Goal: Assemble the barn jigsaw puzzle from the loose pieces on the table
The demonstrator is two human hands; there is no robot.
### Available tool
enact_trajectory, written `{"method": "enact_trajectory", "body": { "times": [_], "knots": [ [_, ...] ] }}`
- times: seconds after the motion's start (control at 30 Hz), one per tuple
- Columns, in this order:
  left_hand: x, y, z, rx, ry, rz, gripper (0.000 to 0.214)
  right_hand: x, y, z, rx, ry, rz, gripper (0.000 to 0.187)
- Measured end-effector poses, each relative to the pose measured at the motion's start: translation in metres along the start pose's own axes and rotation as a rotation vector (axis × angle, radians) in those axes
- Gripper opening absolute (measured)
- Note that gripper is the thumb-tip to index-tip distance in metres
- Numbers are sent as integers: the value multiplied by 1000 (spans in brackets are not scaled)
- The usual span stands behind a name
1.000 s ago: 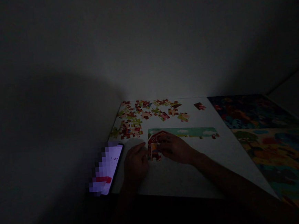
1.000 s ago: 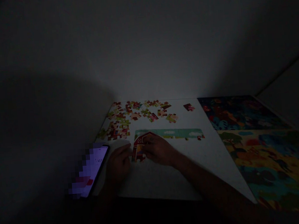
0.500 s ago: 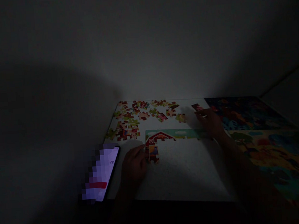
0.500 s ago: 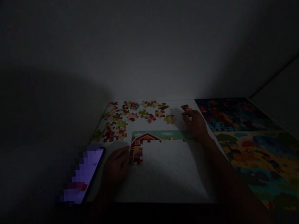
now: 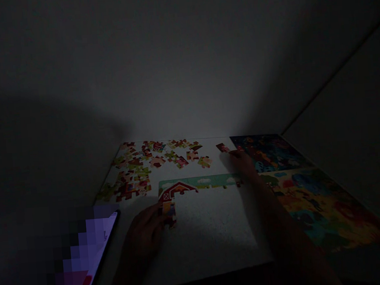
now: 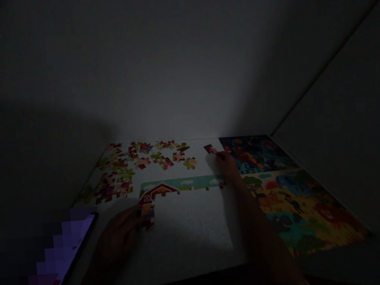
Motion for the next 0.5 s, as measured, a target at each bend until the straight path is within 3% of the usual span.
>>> {"method": "enact_trajectory", "body": {
  "times": [0.17,0.3,0.5],
  "knots": [
    [3,-3,0,-32,-60,33,35,1,-2,8,-11,-69,-15,35],
    [4,-6,2,19,-53,73,34,8,-4,20,-6,-138,-102,32],
    [-1,-3,5,65,-9,55,34,17,-9,22,-8,-182,-246,46]
  ]
}}
Point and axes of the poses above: each hand's wrist, its own z-axis towards the middle knuckle, its own y-axis out of the back of the hand, x = y × z, the point moved 2 cm from there along z, towards the middle knuckle, and after that the axes turned 7 degrees about -x, right-handed, at the moved point
